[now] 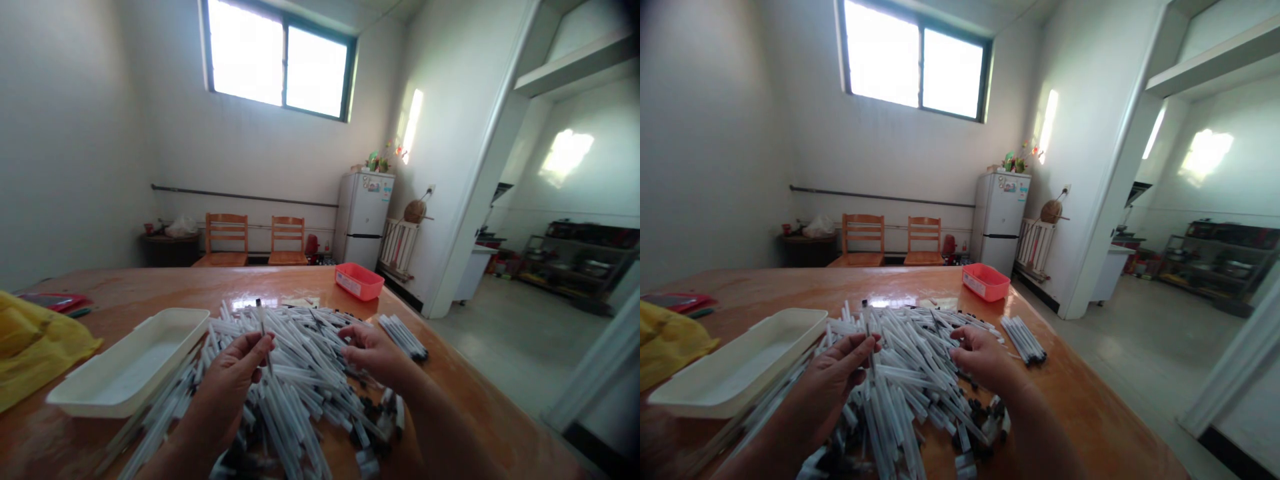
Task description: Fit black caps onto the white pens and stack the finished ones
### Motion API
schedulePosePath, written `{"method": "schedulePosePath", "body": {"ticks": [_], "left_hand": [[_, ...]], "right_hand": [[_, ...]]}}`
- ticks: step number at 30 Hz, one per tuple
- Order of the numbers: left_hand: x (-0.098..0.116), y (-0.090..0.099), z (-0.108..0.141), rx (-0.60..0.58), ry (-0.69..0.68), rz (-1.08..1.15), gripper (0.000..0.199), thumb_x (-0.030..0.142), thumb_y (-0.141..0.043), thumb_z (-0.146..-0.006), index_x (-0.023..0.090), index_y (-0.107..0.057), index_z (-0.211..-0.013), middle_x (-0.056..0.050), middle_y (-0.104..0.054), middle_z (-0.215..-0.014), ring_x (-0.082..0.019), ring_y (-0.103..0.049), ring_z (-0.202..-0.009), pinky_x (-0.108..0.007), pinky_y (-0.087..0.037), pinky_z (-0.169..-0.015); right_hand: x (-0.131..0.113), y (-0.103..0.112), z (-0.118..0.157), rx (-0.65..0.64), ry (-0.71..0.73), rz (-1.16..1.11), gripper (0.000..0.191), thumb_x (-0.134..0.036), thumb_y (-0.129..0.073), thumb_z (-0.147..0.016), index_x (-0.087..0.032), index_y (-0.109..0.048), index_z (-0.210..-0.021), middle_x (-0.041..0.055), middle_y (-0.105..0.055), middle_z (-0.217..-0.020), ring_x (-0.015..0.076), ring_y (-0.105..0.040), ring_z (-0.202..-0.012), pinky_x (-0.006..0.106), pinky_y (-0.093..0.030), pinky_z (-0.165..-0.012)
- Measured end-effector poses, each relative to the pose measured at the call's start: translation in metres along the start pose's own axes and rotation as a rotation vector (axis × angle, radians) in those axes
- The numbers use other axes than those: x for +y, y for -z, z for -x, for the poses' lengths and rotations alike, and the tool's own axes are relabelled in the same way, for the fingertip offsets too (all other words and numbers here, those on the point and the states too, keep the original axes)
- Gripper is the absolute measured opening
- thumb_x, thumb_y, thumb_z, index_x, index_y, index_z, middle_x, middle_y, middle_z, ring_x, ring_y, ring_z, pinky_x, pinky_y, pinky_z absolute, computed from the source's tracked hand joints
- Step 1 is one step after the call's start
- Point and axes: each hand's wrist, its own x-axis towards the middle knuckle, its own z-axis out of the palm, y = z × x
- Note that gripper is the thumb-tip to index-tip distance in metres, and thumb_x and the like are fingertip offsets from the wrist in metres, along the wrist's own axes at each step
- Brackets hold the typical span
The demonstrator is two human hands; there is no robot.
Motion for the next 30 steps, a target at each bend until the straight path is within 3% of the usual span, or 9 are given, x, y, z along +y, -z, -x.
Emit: {"method": "schedulePosePath", "body": {"ticks": [5, 9, 15, 20, 30], "left_hand": [[-0.002, 0.001, -0.002, 0.03, -0.023, 0.043, 0.035, 0.045, -0.08, -0.072, 0.02, -0.071, -0.094, 0.001, -0.067, -0.082, -0.011, -0.057, -0.071, -0.023, -0.04, -0.064], [0.0, 0.001, 0.0, 0.048, -0.03, 0.093, 0.033, 0.041, -0.081, -0.071, 0.02, -0.067, -0.092, 0.001, -0.068, -0.084, -0.013, -0.062, -0.078, -0.024, -0.045, -0.067], [-0.001, 0.001, -0.001, 0.039, 0.006, 0.178, 0.033, 0.033, -0.081, -0.073, 0.021, -0.059, -0.096, 0.0, -0.071, -0.087, -0.016, -0.068, -0.083, -0.028, -0.051, -0.075], [-0.004, 0.001, -0.001, 0.027, 0.021, 0.246, 0.033, 0.029, -0.082, -0.073, 0.02, -0.059, -0.095, -0.001, -0.073, -0.088, -0.016, -0.071, -0.082, -0.029, -0.053, -0.078], [-0.004, -0.003, 0.0, 0.009, 0.037, 0.273, 0.03, 0.027, -0.082, -0.072, 0.02, -0.06, -0.092, 0.0, -0.073, -0.084, -0.015, -0.071, -0.079, -0.027, -0.053, -0.076]], "right_hand": [[-0.011, -0.014, 0.004, -0.095, -0.073, -0.521, 0.037, -0.038, -0.077, -0.074, -0.016, -0.059, -0.098, 0.0048, -0.072, -0.082, 0.0158, -0.068, -0.067, 0.023, -0.048, -0.056], [-0.013, -0.027, 0.002, -0.092, -0.154, -0.712, 0.042, -0.034, -0.083, -0.069, -0.016, -0.054, -0.094, 0.0108, -0.075, -0.091, 0.0208, -0.074, -0.078, 0.026, -0.054, -0.063], [-0.01, -0.041, -0.001, -0.051, -0.135, -0.811, 0.031, -0.022, -0.081, -0.069, -0.015, -0.058, -0.089, 0.0019, -0.07, -0.072, 0.0084, -0.062, -0.056, 0.016, -0.042, -0.049], [-0.018, -0.049, 0.003, -0.083, -0.194, -0.863, 0.035, -0.021, -0.08, -0.067, -0.016, -0.055, -0.09, 0.0079, -0.074, -0.081, 0.014, -0.068, -0.065, 0.02, -0.05, -0.057], [-0.015, -0.058, 0.004, -0.169, -0.191, -0.814, 0.032, -0.024, -0.078, -0.072, -0.015, -0.054, -0.091, 0.0103, -0.075, -0.081, 0.0147, -0.069, -0.063, 0.02, -0.05, -0.054]]}}
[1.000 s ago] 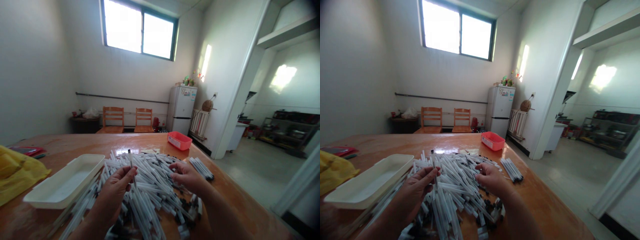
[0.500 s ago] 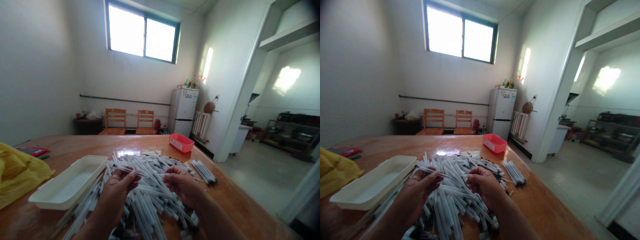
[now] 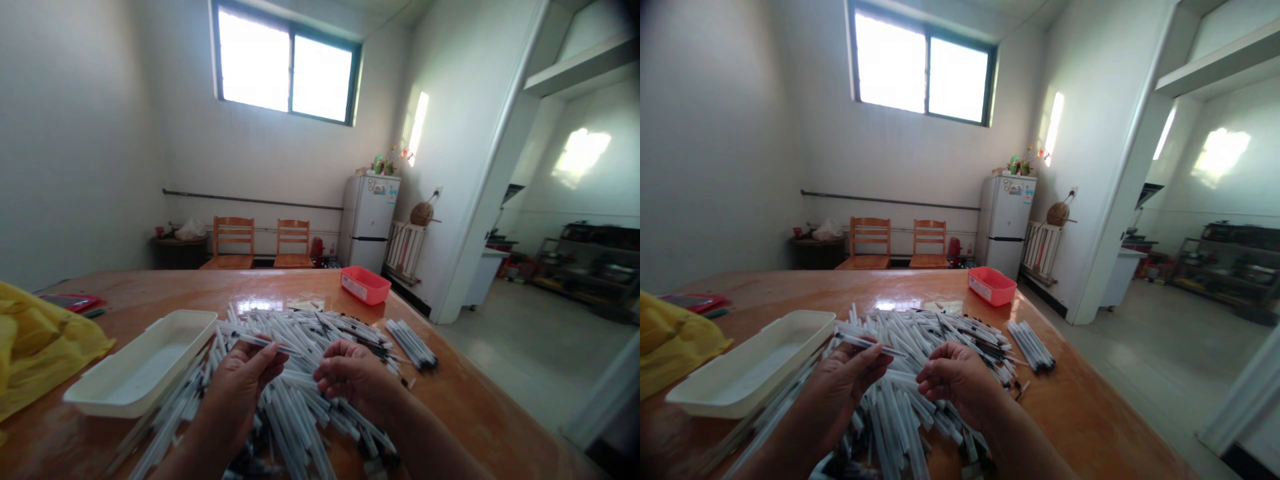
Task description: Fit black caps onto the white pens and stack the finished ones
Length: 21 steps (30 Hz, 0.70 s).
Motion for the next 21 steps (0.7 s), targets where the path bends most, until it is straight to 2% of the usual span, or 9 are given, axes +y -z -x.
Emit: {"method": "schedulePosePath", "body": {"ticks": [8, 14, 21], "left_hand": [[-0.0005, -0.0012, 0.0035, -0.015, 0.026, -0.011, 0.027, 0.025, -0.08, -0.076, 0.02, -0.059, -0.092, 0.0, -0.07, -0.085, -0.015, -0.069, -0.079, -0.028, -0.053, -0.078], [-0.0002, -0.0056, 0.0063, -0.041, 0.049, -0.054, 0.026, 0.026, -0.077, -0.078, 0.02, -0.057, -0.095, 0.0, -0.069, -0.088, -0.015, -0.068, -0.081, -0.027, -0.051, -0.077], [-0.0049, -0.0051, 0.0057, -0.062, 0.078, -0.061, 0.028, 0.024, -0.078, -0.076, 0.02, -0.057, -0.094, -0.001, -0.068, -0.086, -0.017, -0.068, -0.08, -0.029, -0.052, -0.076]], "right_hand": [[0.0006, -0.0016, 0.0017, -0.063, -0.008, -0.006, 0.03, -0.023, -0.077, -0.072, -0.014, -0.055, -0.09, 0.0098, -0.075, -0.078, 0.0136, -0.068, -0.06, 0.02, -0.05, -0.055], [0.0024, -0.0021, 0.0011, -0.059, -0.016, 0.013, 0.027, -0.02, -0.075, -0.073, -0.014, -0.055, -0.091, 0.0087, -0.074, -0.076, 0.0131, -0.067, -0.058, 0.019, -0.048, -0.052], [0.0059, -0.0033, 0.0002, -0.066, -0.011, -0.003, 0.026, -0.02, -0.073, -0.074, -0.014, -0.057, -0.094, 0.0084, -0.073, -0.076, 0.0132, -0.066, -0.058, 0.019, -0.046, -0.051]]}}
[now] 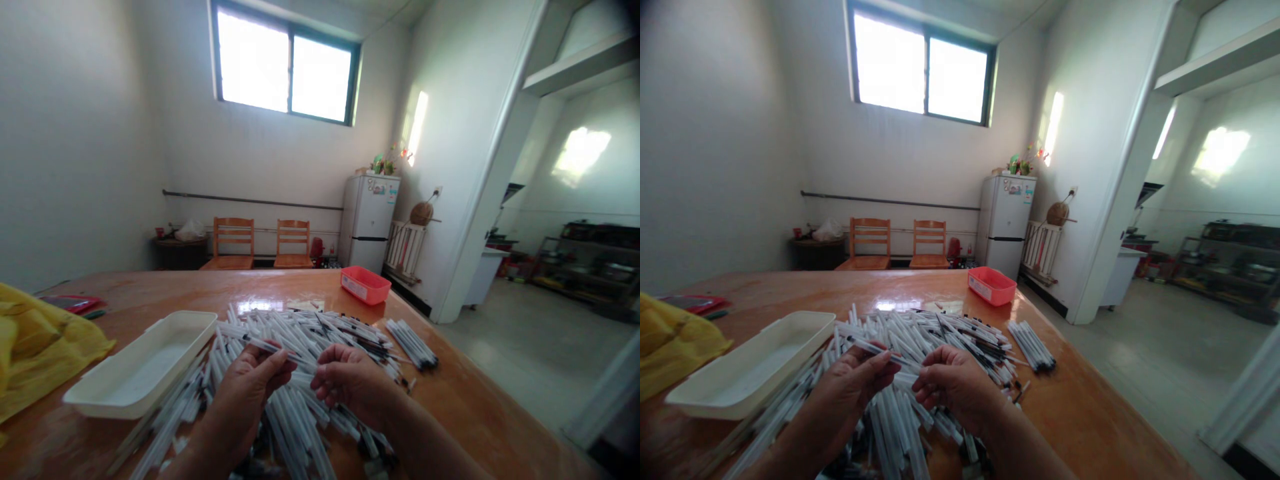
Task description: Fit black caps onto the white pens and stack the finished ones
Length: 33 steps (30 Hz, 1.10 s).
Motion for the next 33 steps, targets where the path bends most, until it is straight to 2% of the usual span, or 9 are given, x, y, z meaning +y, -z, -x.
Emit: {"method": "schedulePosePath", "body": {"ticks": [10, 17, 33], "left_hand": [[0.0, -0.001, 0.002, -0.013, 0.026, 0.036, 0.026, 0.024, -0.076, -0.079, 0.02, -0.057, -0.095, -0.005, -0.073, -0.092, -0.019, -0.071, -0.087, -0.031, -0.054, -0.082], [-0.003, -0.007, 0.007, -0.029, 0.027, 0.058, 0.026, 0.026, -0.076, -0.08, 0.021, -0.055, -0.095, -0.005, -0.076, -0.089, -0.019, -0.073, -0.087, -0.031, -0.054, -0.084], [-0.001, -0.017, 0.014, 0.057, 0.017, 0.09, 0.035, 0.022, -0.082, -0.072, 0.021, -0.055, -0.094, -0.006, -0.078, -0.085, -0.019, -0.074, -0.082, -0.029, -0.057, -0.079]], "right_hand": [[0.002, -0.001, -0.002, 0.056, 0.045, -0.001, 0.024, -0.025, -0.075, -0.076, -0.013, -0.06, -0.091, 0.0075, -0.072, -0.076, 0.0122, -0.064, -0.057, 0.019, -0.044, -0.05], [-0.001, -0.004, 0.0, 0.099, 0.088, -0.02, 0.023, -0.024, -0.074, -0.073, -0.012, -0.06, -0.087, 0.006, -0.07, -0.071, 0.0116, -0.062, -0.053, 0.019, -0.041, -0.048], [-0.006, -0.01, 0.002, 0.122, 0.106, -0.02, 0.021, -0.022, -0.074, -0.069, -0.012, -0.062, -0.083, 0.0049, -0.069, -0.064, 0.0111, -0.059, -0.048, 0.019, -0.042, -0.045]]}}
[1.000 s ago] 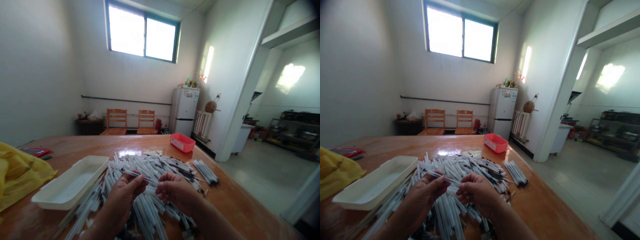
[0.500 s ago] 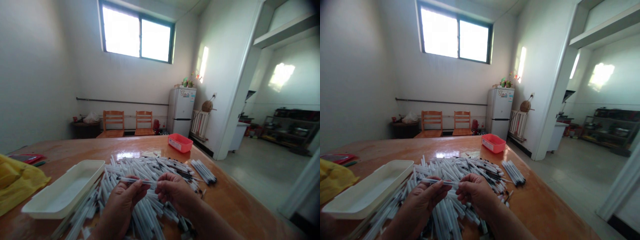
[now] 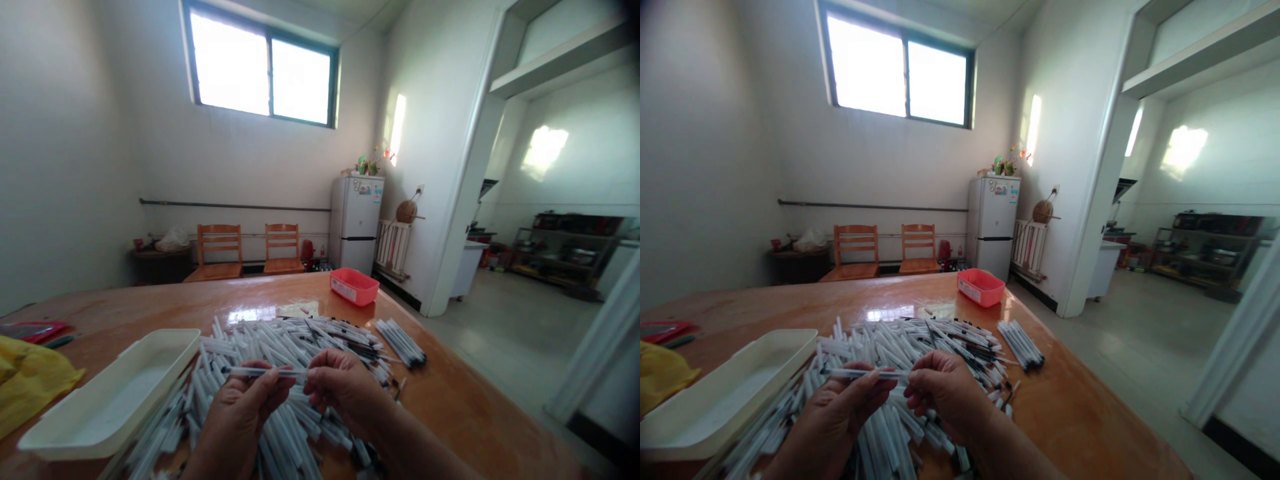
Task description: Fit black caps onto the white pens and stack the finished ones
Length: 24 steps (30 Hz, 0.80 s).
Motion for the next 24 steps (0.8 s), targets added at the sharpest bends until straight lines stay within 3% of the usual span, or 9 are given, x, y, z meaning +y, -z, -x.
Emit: {"method": "schedulePosePath", "body": {"ticks": [15, 24], "left_hand": [[0.0008, -0.0016, 0.0007, -0.02, 0.004, 0.035, 0.033, 0.022, -0.083, -0.068, 0.02, -0.058, -0.088, -0.004, -0.078, -0.081, -0.019, -0.074, -0.079, -0.028, -0.057, -0.076], [-0.0028, -0.0006, -0.0019, -0.029, -0.01, 0.028, 0.031, 0.021, -0.081, -0.073, 0.02, -0.056, -0.092, -0.004, -0.077, -0.081, -0.019, -0.074, -0.081, -0.029, -0.058, -0.08]], "right_hand": [[-0.0021, -0.0023, 0.0021, 0.02, 0.024, 0.024, 0.024, -0.026, -0.077, -0.068, -0.012, -0.063, -0.082, 0.0046, -0.069, -0.063, 0.0119, -0.059, -0.047, 0.02, -0.041, -0.044], [0.0008, -0.0045, 0.0015, 0.012, 0.068, 0.04, 0.021, -0.025, -0.074, -0.071, -0.013, -0.062, -0.083, 0.0039, -0.069, -0.066, 0.0119, -0.059, -0.049, 0.021, -0.042, -0.045]]}}
